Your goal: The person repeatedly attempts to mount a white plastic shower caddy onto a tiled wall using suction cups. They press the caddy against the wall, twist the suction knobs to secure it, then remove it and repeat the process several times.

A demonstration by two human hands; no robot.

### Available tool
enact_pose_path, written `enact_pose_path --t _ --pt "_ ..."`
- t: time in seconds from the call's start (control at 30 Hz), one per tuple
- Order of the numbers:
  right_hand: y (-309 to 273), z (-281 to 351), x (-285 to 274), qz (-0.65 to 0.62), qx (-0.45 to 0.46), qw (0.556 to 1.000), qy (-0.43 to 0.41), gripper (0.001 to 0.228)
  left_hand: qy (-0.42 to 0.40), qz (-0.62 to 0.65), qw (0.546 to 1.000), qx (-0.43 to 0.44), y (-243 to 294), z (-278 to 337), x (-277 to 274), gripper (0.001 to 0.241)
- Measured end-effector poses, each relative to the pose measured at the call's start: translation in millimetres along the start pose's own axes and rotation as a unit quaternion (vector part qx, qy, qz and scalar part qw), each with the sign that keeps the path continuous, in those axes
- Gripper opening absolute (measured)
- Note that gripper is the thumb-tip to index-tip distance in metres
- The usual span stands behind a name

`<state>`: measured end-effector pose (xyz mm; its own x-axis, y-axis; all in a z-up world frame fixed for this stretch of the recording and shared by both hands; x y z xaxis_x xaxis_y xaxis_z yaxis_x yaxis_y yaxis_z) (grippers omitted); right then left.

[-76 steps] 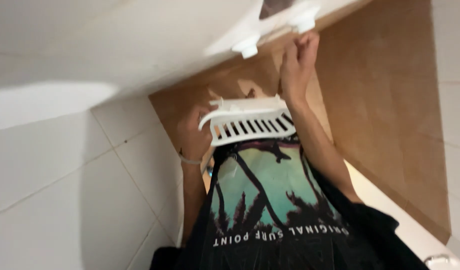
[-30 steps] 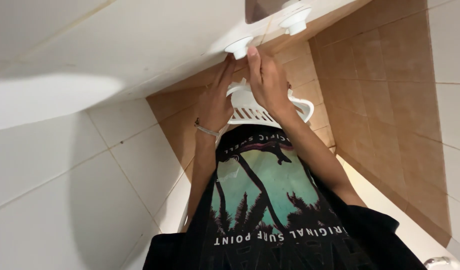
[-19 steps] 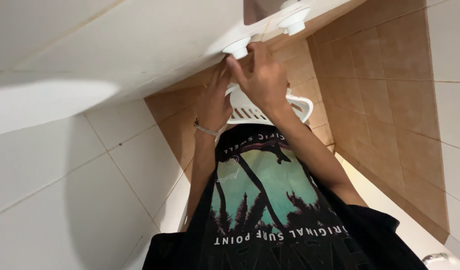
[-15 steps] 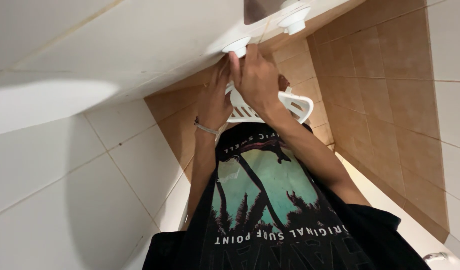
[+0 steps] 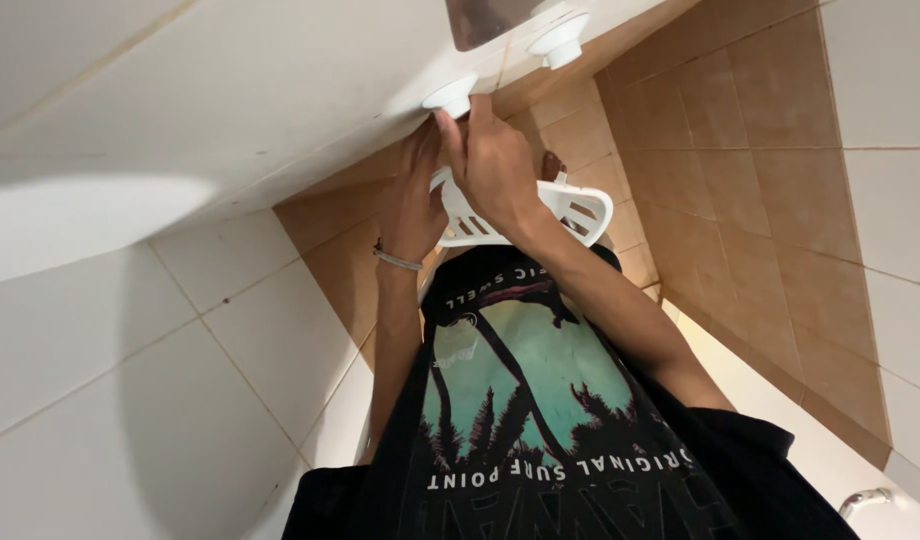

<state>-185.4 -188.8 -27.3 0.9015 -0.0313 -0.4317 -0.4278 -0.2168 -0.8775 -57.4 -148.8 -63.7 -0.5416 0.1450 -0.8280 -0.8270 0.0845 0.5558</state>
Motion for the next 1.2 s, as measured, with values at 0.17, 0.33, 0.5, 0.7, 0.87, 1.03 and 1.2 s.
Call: enact_pose_path --t 0.17,0.33,0.5,0.7,0.87,1.03,1.2 --pt "79.4 8.8 38.0 -0.389 0.226 0.892 -0.037 0.047 0.021 -0.002 1.0 0.015 1.0 2.4 0.2 0.089" --pt "78.5 24.5 10.5 -0.299 0.217 0.928 -0.045 0.045 -0.005 -0.016 0.999 -0.029 -1.3 -0.9 4.1 0.08" --pt "87.3 46.1 -127.8 0.032 0.131 0.987 0.089 0.025 0.088 0.119 0.986 -0.076 -14.0 14.3 -1.8 0.047" --pt "166.1 77.2 -127.0 -0.254 0.243 0.933 -0.082 0.053 0.279 0.309 0.905 -0.093 -52.0 39.6 16.3 0.017" --pt "168.9 69.2 -110.7 -0.349 0.134 0.926 -0.051 0.041 0.343 0.374 0.861 -0.028 -50.4 25.6 20.3 0.02" --pt "166.5 49.0 -117.9 -0.301 0.122 0.946 0.02 0.023 0.373 0.354 0.851 -0.104 -58.5 22.5 20.3 0.015" --pt "155.0 28.6 -132.9 -0.307 0.121 0.944 0.006 0.02 0.402 0.357 0.828 -0.159 -49.1 25.9 19.5 0.016"
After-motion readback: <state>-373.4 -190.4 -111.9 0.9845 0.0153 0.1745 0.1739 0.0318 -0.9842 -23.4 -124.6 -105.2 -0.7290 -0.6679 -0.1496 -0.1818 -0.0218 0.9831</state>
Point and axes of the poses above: each hand's wrist, its own z-axis away from the middle knuckle, its own x-axis out of the palm, y = z × x, the point moved 8 cm from there along -z, towards the middle knuckle, and after that the axes turned 7 degrees about -z, right-handed, at the moved point
